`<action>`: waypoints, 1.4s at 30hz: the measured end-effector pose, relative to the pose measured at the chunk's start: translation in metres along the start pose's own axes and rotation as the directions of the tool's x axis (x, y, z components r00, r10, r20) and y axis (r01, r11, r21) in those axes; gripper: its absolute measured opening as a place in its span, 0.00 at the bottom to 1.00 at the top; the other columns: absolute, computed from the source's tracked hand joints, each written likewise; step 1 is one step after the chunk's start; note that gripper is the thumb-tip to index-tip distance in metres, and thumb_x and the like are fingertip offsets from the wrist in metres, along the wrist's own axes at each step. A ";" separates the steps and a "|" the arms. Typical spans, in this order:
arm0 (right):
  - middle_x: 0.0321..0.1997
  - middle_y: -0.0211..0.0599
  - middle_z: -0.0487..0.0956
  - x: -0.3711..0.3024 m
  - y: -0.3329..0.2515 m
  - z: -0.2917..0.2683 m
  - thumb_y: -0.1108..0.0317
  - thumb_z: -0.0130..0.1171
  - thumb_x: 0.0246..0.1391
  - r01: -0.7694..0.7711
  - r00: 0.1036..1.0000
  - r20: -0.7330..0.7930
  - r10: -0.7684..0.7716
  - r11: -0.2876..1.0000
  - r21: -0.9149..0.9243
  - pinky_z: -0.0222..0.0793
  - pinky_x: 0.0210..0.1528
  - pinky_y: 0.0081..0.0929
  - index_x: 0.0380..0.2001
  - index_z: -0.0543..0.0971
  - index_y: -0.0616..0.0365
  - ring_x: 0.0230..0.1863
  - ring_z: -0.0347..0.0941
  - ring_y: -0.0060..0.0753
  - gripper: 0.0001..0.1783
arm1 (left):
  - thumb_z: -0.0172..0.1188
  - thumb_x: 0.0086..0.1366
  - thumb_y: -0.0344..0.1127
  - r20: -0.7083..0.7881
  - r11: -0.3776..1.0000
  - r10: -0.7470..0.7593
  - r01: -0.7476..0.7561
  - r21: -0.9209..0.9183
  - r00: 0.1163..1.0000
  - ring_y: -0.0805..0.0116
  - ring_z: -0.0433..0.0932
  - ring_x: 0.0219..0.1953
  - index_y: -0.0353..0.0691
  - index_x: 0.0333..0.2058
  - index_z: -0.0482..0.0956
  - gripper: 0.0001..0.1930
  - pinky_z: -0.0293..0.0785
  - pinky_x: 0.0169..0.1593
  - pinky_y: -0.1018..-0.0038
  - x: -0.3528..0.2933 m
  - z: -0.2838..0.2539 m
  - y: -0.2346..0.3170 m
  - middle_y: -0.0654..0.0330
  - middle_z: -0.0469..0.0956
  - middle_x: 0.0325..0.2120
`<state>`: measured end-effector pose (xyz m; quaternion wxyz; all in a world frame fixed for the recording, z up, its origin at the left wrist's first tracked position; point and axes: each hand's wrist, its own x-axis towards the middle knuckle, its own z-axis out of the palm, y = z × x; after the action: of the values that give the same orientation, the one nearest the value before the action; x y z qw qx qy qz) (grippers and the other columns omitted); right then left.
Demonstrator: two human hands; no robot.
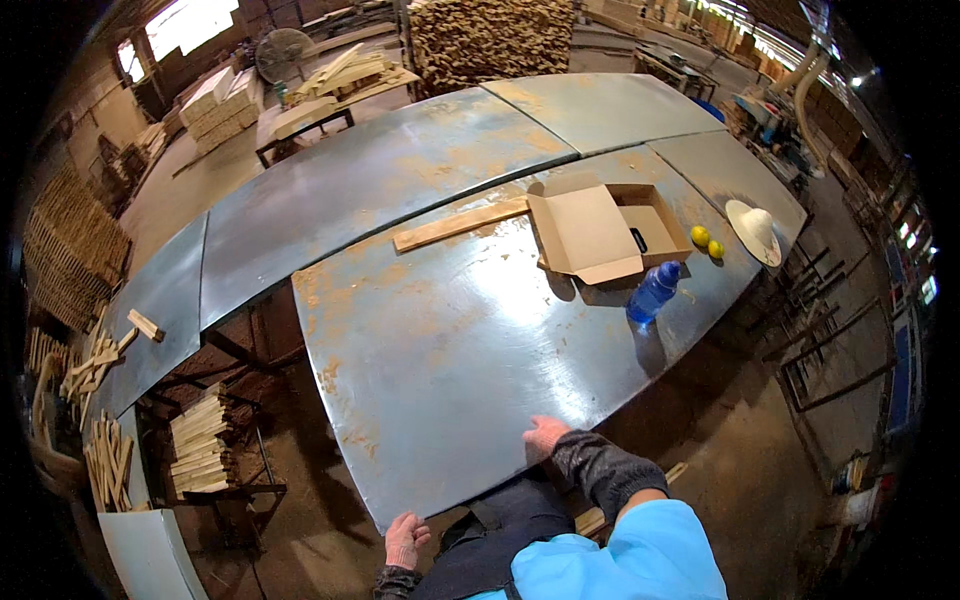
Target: The person stands at a metal workbench in a workshop and sorts small wooden planks. They pick up individual planks from a pile, align them, and stack them into neat bundles.
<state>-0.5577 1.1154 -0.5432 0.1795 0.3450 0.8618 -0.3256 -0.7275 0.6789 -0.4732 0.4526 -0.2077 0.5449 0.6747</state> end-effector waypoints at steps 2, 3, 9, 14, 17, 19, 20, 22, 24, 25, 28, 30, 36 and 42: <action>0.68 0.58 0.74 -0.007 -0.023 -0.042 0.48 0.60 0.56 -0.167 0.980 -0.082 0.179 0.977 0.133 0.66 0.69 0.46 0.66 0.73 0.62 0.66 0.72 0.60 0.39 | 0.53 0.72 0.27 -0.094 0.998 -0.045 0.048 0.036 0.995 0.76 0.63 0.22 0.39 0.42 0.70 0.03 0.62 0.22 0.77 -0.022 0.005 0.006 0.64 0.67 0.26; 0.65 0.59 0.76 -0.009 -0.038 -0.077 0.48 0.59 0.55 -0.283 0.956 -0.046 0.291 0.950 0.129 0.66 0.69 0.46 0.66 0.73 0.62 0.66 0.72 0.59 0.39 | 0.53 0.72 0.27 -0.145 0.996 -0.064 0.072 0.051 0.987 0.76 0.63 0.22 0.38 0.42 0.70 0.03 0.62 0.22 0.77 -0.026 0.011 0.007 0.64 0.67 0.26; 0.71 0.53 0.69 0.084 0.061 -0.144 0.54 0.60 0.60 -0.398 0.870 -0.290 0.398 0.915 0.061 0.62 0.72 0.46 0.70 0.67 0.58 0.70 0.65 0.56 0.38 | 0.56 0.69 0.32 -0.127 0.982 -0.175 0.183 0.046 0.976 0.70 0.75 0.23 0.44 0.36 0.74 0.01 0.75 0.25 0.74 -0.007 0.017 -0.023 0.64 0.73 0.26; 0.70 0.51 0.69 0.166 0.133 -0.184 0.51 0.61 0.60 -0.369 0.822 -0.509 0.255 0.920 -0.136 0.59 0.72 0.51 0.73 0.64 0.53 0.71 0.63 0.57 0.41 | 0.58 0.75 0.44 -0.331 0.948 -0.295 0.318 0.014 0.896 0.70 0.74 0.29 0.44 0.35 0.75 0.12 0.75 0.32 0.71 -0.023 0.104 -0.027 0.65 0.73 0.29; 0.73 0.53 0.67 0.200 0.133 -0.235 0.47 0.59 0.61 -0.391 0.848 -0.433 0.305 0.912 -0.125 0.58 0.70 0.53 0.73 0.64 0.52 0.72 0.61 0.58 0.42 | 0.50 0.79 0.42 -0.209 0.920 -0.369 0.387 0.054 0.906 0.74 0.67 0.25 0.44 0.30 0.73 0.16 0.66 0.28 0.76 -0.013 0.134 -0.036 0.68 0.68 0.23; 0.76 0.49 0.65 0.221 0.144 -0.244 0.42 0.56 0.63 -0.453 0.817 -0.459 0.350 0.881 -0.134 0.56 0.71 0.55 0.75 0.63 0.49 0.74 0.61 0.55 0.42 | 0.50 0.78 0.44 -0.121 0.681 -0.051 0.123 0.722 0.991 0.74 0.68 0.24 0.41 0.30 0.76 0.18 0.64 0.27 0.75 -0.008 0.157 -0.039 0.66 0.70 0.21; 0.75 0.48 0.67 0.231 0.154 -0.248 0.41 0.53 0.65 -0.427 0.827 -0.456 0.329 0.895 -0.128 0.59 0.70 0.54 0.75 0.62 0.47 0.72 0.65 0.56 0.41 | 0.51 0.77 0.44 -0.192 0.735 -0.116 0.214 0.644 0.975 0.74 0.68 0.23 0.40 0.30 0.77 0.18 0.64 0.27 0.74 -0.005 0.168 -0.032 0.65 0.71 0.21; 0.71 0.42 0.74 0.258 0.167 -0.259 0.38 0.49 0.67 -0.439 0.858 -0.340 0.385 0.893 -0.097 0.69 0.63 0.54 0.76 0.61 0.40 0.64 0.75 0.55 0.39 | 0.53 0.76 0.44 -0.312 0.808 -0.260 0.383 0.448 0.914 0.73 0.68 0.22 0.38 0.31 0.79 0.18 0.64 0.27 0.72 0.000 0.196 -0.017 0.62 0.73 0.22; 0.67 0.43 0.77 0.255 0.151 -0.280 0.38 0.47 0.68 -0.432 0.884 -0.248 0.395 0.894 -0.115 0.74 0.56 0.54 0.75 0.62 0.40 0.59 0.78 0.56 0.37 | 0.52 0.76 0.43 -0.268 0.742 -0.238 0.353 0.570 0.934 0.73 0.68 0.21 0.37 0.30 0.80 0.18 0.64 0.27 0.72 0.001 0.217 -0.005 0.62 0.74 0.22; 0.63 0.46 0.79 0.268 0.163 -0.264 0.38 0.45 0.70 -0.366 0.881 -0.368 0.296 0.921 -0.134 0.75 0.52 0.55 0.75 0.62 0.41 0.54 0.80 0.58 0.37 | 0.52 0.76 0.43 -0.244 0.702 -0.230 0.335 0.629 0.942 0.74 0.67 0.21 0.37 0.29 0.80 0.18 0.64 0.28 0.73 0.001 0.221 0.000 0.61 0.74 0.22; 0.58 0.54 0.81 0.264 0.167 -0.266 0.39 0.43 0.71 -0.414 0.840 -0.490 0.235 0.860 -0.298 0.76 0.44 0.58 0.75 0.62 0.45 0.44 0.82 0.62 0.37 | 0.58 0.75 0.43 -0.224 0.692 -0.312 0.383 0.613 0.923 0.68 0.75 0.26 0.36 0.34 0.83 0.16 0.72 0.33 0.70 0.019 0.214 0.003 0.60 0.79 0.27; 0.63 0.60 0.76 0.245 0.147 -0.302 0.38 0.45 0.70 -0.461 0.791 -0.563 0.239 0.838 -0.291 0.76 0.40 0.59 0.77 0.58 0.49 0.41 0.81 0.63 0.40 | 0.56 0.72 0.34 -0.268 0.836 -0.340 0.421 0.353 0.901 0.70 0.66 0.20 0.39 0.34 0.76 0.07 0.64 0.25 0.72 0.042 0.191 -0.024 0.60 0.74 0.26; 0.82 0.54 0.51 0.200 0.131 -0.407 0.48 0.58 0.64 -0.277 0.436 -0.834 0.338 0.932 0.233 0.42 0.81 0.46 0.79 0.50 0.51 0.81 0.45 0.59 0.48 | 0.56 0.70 0.28 -0.158 0.904 -0.363 0.388 0.179 0.919 0.70 0.61 0.18 0.38 0.34 0.71 0.04 0.57 0.21 0.72 0.076 0.168 -0.049 0.60 0.69 0.24; 0.82 0.55 0.50 0.163 0.142 -0.450 0.52 0.59 0.64 -0.254 0.379 -0.644 0.664 0.744 0.618 0.48 0.80 0.41 0.79 0.50 0.51 0.82 0.46 0.56 0.47 | 0.56 0.68 0.28 -0.133 0.917 -0.347 0.366 0.159 0.928 0.72 0.60 0.18 0.41 0.29 0.69 0.08 0.56 0.20 0.74 0.072 0.172 -0.043 0.62 0.66 0.23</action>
<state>-0.6084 1.5794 -0.3669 -0.2490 0.7175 0.6085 -0.2299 -0.6916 0.8652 -0.4975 0.5565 -0.2957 0.5793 0.5170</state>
